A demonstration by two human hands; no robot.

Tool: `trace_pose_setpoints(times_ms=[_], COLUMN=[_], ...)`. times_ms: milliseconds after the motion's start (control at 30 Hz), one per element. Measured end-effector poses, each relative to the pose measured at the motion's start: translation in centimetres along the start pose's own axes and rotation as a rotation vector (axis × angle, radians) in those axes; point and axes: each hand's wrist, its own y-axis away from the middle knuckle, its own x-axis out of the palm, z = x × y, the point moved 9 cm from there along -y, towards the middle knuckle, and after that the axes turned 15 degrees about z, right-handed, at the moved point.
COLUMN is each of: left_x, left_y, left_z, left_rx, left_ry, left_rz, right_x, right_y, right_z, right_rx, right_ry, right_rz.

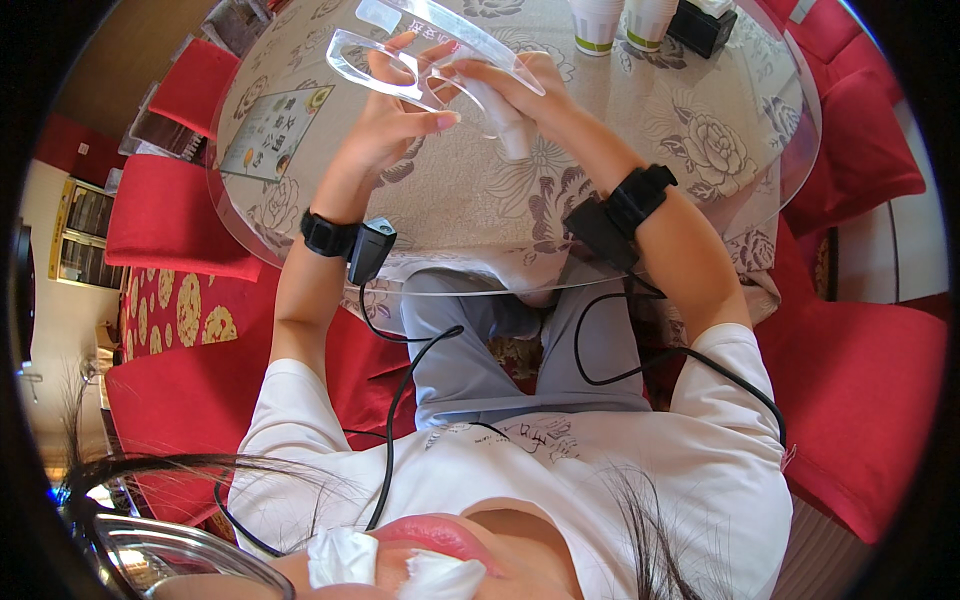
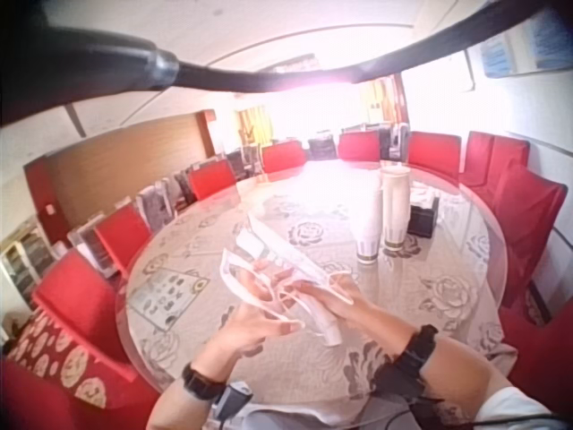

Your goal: The person wipes a clear plastic curved frame using a white cloth while sitting at a table.

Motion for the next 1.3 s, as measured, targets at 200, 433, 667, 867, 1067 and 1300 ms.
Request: trace_pose_setpoints(times_ms=[200, 433, 667, 867, 1067, 1300], left_x=[-0.1, -0.3, -0.5, -0.8, -0.9, -0.9], left_y=[0.0, 0.1, -0.1, -0.1, -0.2, -0.2], left_z=[0.3, 0.2, 0.2, 0.7, -0.4, -0.5], left_rx=[-0.013, -0.006, -0.005, 0.008, 0.085, 0.076], left_ry=[-0.014, 0.050, 0.129, 0.195, 0.142, 0.156], left_rz=[-0.018, -0.034, -0.036, -0.064, -0.047, -0.066], right_x=[0.7, 1.0, -0.2, -0.2, 0.0, -0.1], right_y=[-0.4, -0.3, 0.1, 0.7, 0.6, -0.4], right_z=[-0.5, -0.5, -0.2, 0.4, 0.9, 0.1], right_rx=[0.029, 0.030, 0.010, -0.003, -0.046, -0.143], right_ry=[-0.071, -0.096, 0.023, -0.040, -0.116, -0.235], right_rz=[0.107, 0.109, 0.003, -0.037, -0.008, 0.001])
